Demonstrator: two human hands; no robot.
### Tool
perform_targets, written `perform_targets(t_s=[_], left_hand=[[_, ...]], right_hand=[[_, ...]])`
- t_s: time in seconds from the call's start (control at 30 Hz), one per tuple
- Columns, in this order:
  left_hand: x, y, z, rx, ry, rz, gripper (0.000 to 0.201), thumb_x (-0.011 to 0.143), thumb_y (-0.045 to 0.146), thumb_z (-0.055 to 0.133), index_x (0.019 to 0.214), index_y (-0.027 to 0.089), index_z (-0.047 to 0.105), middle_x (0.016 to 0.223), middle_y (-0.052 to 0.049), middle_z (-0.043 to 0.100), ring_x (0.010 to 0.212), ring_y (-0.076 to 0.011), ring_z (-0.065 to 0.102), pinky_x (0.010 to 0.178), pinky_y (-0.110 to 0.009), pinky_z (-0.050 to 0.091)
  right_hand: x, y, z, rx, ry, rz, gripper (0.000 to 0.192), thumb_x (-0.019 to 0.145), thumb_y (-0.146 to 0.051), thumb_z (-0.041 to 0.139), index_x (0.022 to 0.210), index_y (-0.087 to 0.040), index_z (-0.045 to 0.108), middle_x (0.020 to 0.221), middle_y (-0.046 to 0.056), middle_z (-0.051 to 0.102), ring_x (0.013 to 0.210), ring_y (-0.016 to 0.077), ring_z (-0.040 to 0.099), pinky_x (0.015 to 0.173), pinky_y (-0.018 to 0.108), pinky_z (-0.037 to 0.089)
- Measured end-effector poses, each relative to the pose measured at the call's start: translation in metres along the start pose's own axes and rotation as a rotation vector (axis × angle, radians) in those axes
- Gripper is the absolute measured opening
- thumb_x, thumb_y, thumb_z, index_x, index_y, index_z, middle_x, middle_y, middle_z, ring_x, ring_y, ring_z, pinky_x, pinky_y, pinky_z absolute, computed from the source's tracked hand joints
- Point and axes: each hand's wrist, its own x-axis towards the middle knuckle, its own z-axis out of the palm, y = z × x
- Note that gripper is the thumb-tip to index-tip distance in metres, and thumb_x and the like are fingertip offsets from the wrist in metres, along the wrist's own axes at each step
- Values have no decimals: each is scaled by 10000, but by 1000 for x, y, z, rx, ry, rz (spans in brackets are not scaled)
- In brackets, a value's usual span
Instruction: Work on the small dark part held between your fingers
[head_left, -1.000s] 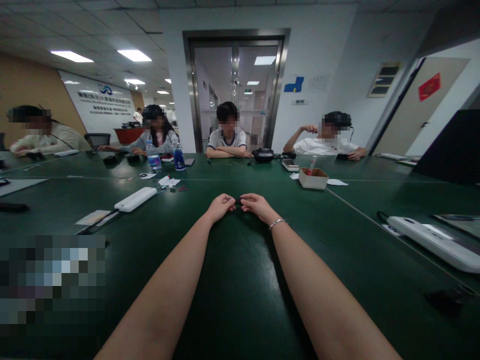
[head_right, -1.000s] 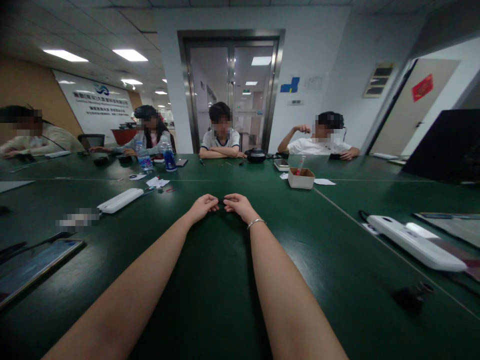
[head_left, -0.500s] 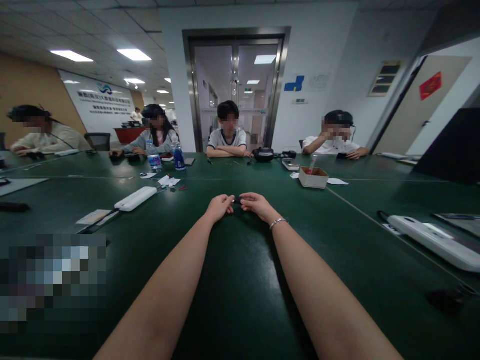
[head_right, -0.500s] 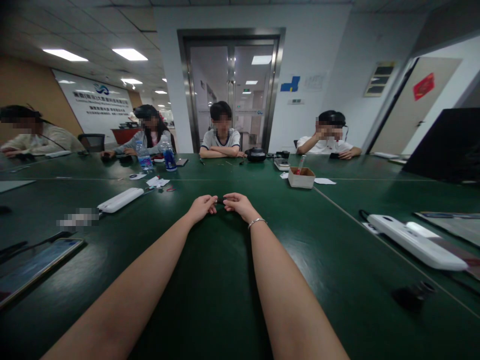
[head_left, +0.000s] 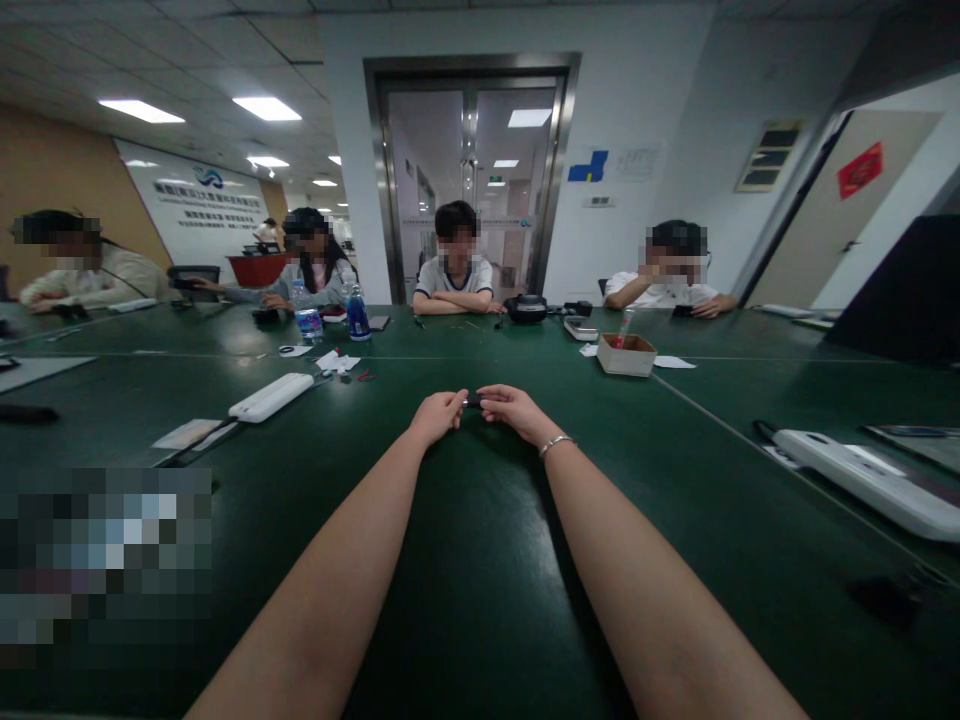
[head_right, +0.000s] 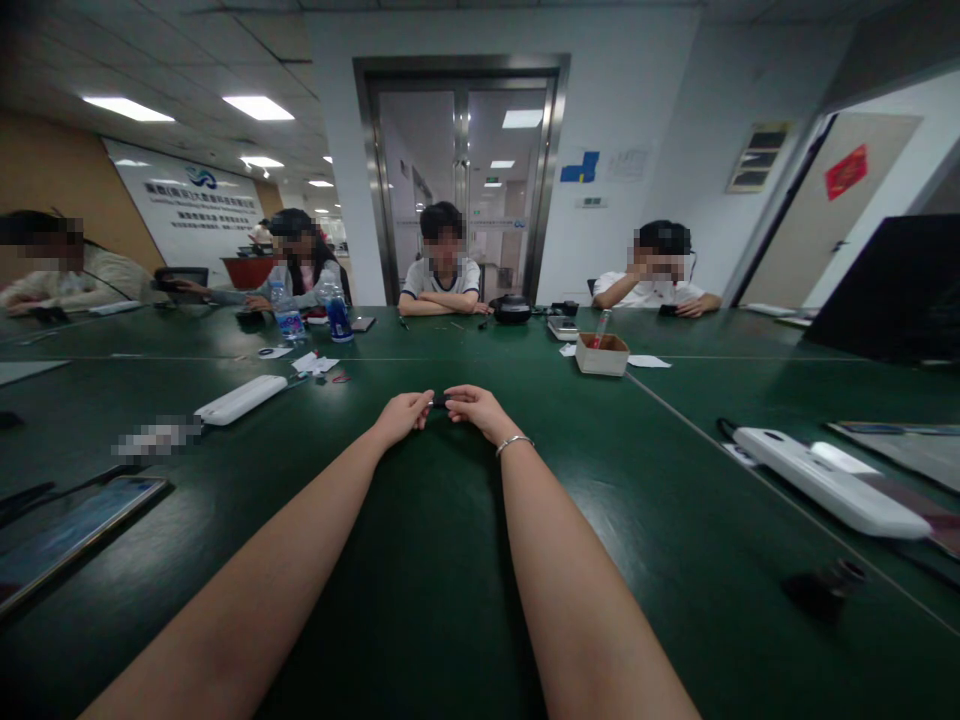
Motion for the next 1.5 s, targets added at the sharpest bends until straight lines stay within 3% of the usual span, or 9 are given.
perform_targets(t_s=[0.17, 0.27, 0.4, 0.57, 0.7, 0.87, 1.23, 1.4, 1.5], left_hand=[[3, -6, 5, -159, 22, 54, 278, 771, 443, 567, 819, 170, 568, 665, 1, 593, 558, -120, 536, 572, -252, 418], [5, -8, 5, -207, 55, 81, 270, 728, 375, 636, 885, 166, 571, 716, 0, 589, 574, -111, 534, 590, -250, 433], [4, -4, 3, -246, 43, 44, 231, 790, 383, 560, 875, 169, 581, 755, -18, 596, 625, -116, 540, 633, -258, 446], [3, 1, 2, -238, 79, 67, 235, 724, 310, 653, 898, 164, 594, 878, -49, 614, 734, -134, 549, 701, -268, 448], [3, 2, 3, -282, 12, -13, 253, 837, 368, 499, 948, 155, 578, 763, -39, 600, 636, -123, 531, 631, -264, 441], [3, -1, 4, -237, 60, 26, 308, 759, 320, 620, 1022, 166, 576, 869, -46, 607, 677, -114, 544, 628, -242, 439], [6, -8, 6, -269, 24, 34, 287, 842, 376, 476, 986, 153, 585, 727, -20, 593, 599, -109, 527, 581, -240, 430], [7, -9, 5, -225, 67, 48, 281, 762, 297, 595, 1017, 179, 601, 842, -36, 616, 692, -122, 553, 650, -246, 442], [6, -7, 5, -264, 27, 10, 284, 841, 358, 471, 1000, 158, 595, 744, -34, 611, 641, -128, 548, 607, -250, 437]], right_hand=[[1, 0, 1, 5, 57, 25, 178, 765, 9, 627, 901, -107, 627, 704, 20, 640, 558, 72, 599, 527, 143, 521], [1, -1, 1, -1, 71, 38, 160, 770, -4, 640, 896, -101, 629, 672, 24, 637, 547, 78, 600, 515, 142, 522], [1, -1, 1, -1, 69, 48, 151, 783, -1, 627, 899, -98, 629, 666, 28, 638, 536, 78, 601, 509, 141, 525], [2, -1, 0, -7, 63, 48, 157, 780, -2, 631, 899, -104, 633, 683, 28, 646, 540, 75, 606, 507, 136, 531], [3, 0, 0, -9, 61, 41, 146, 786, -7, 626, 892, -106, 637, 658, 19, 639, 538, 72, 604, 507, 133, 533], [2, -1, 1, -20, 65, 47, 149, 789, 6, 611, 890, -102, 633, 656, 20, 638, 532, 70, 601, 505, 130, 528], [1, -1, 2, -41, 68, 44, 157, 763, 4, 644, 876, -106, 637, 670, 19, 640, 541, 70, 596, 506, 134, 521], [0, -2, 2, -46, 67, 47, 161, 769, 10, 633, 881, -104, 636, 671, 20, 640, 536, 69, 592, 510, 134, 520], [-1, -3, 3, -40, 68, 49, 159, 780, 19, 612, 885, -100, 629, 678, 21, 640, 536, 68, 594, 513, 134, 520]])
